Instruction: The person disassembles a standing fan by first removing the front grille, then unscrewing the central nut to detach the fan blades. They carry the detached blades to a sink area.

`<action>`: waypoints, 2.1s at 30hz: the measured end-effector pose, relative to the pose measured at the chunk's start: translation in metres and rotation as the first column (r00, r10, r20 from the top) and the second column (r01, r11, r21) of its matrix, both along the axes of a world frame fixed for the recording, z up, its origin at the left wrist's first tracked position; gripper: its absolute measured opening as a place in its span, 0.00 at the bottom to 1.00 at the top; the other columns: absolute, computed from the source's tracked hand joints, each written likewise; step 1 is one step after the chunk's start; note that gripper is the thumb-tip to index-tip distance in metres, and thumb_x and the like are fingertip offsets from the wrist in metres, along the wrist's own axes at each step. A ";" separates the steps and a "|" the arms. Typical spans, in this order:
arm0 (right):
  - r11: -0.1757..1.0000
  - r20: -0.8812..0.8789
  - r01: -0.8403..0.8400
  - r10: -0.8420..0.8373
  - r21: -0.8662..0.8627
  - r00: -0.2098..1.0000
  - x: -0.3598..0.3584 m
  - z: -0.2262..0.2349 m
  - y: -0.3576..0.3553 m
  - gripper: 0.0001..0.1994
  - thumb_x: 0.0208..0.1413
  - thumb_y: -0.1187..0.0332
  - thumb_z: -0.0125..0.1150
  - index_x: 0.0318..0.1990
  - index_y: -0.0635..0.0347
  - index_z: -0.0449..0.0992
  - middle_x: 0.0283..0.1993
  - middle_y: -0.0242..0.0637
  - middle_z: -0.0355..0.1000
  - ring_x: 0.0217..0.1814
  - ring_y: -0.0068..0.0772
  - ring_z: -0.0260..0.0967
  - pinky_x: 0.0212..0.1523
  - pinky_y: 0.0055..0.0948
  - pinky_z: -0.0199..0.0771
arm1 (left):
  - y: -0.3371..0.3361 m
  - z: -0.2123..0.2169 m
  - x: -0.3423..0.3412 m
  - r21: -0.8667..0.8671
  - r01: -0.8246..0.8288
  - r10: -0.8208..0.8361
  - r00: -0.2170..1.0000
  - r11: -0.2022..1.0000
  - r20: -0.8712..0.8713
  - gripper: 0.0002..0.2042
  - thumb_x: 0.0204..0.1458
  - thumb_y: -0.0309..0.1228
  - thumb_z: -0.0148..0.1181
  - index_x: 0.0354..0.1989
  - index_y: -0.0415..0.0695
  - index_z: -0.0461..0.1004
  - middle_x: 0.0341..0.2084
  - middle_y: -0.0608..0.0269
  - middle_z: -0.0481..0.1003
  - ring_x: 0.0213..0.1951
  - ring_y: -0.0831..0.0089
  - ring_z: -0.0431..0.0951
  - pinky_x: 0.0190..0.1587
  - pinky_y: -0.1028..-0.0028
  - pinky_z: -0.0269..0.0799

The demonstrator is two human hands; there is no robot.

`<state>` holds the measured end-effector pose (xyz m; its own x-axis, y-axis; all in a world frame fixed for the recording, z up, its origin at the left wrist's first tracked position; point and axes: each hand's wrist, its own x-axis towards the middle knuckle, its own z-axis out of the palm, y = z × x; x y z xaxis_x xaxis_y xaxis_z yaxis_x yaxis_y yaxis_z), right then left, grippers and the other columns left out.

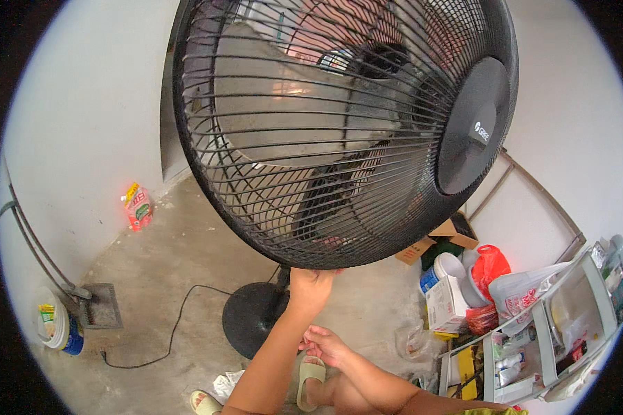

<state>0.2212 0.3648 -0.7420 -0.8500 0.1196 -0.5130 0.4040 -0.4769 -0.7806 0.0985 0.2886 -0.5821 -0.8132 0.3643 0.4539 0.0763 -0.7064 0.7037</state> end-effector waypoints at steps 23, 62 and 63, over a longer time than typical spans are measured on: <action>0.998 -0.024 0.063 -0.063 0.028 0.998 0.006 0.003 0.024 0.13 0.62 0.59 0.54 0.48 0.54 0.72 0.39 0.32 0.74 0.34 0.25 0.72 0.32 0.24 0.71 | -0.059 0.032 0.023 0.132 0.087 -0.096 0.994 0.987 0.060 0.37 0.44 0.34 0.61 0.65 0.43 0.54 0.58 0.59 0.62 0.58 0.65 0.63 0.59 0.65 0.58; 0.970 -0.096 0.223 -0.231 -0.093 0.968 0.025 0.004 0.057 0.11 0.59 0.58 0.58 0.41 0.54 0.72 0.31 0.31 0.75 0.27 0.22 0.72 0.25 0.21 0.70 | -0.064 0.048 0.033 -0.042 -0.055 0.065 0.950 0.998 0.307 0.33 0.56 0.65 0.34 0.63 0.56 0.55 0.58 0.63 0.62 0.58 0.63 0.63 0.54 0.63 0.63; 0.970 -0.102 0.217 -0.228 -0.105 0.968 0.026 0.003 0.058 0.11 0.59 0.58 0.58 0.42 0.54 0.73 0.31 0.30 0.75 0.27 0.22 0.72 0.25 0.21 0.70 | -0.062 0.044 0.033 -0.045 -0.088 0.098 0.941 0.995 0.324 0.33 0.56 0.65 0.34 0.63 0.55 0.55 0.59 0.63 0.62 0.57 0.63 0.64 0.53 0.64 0.64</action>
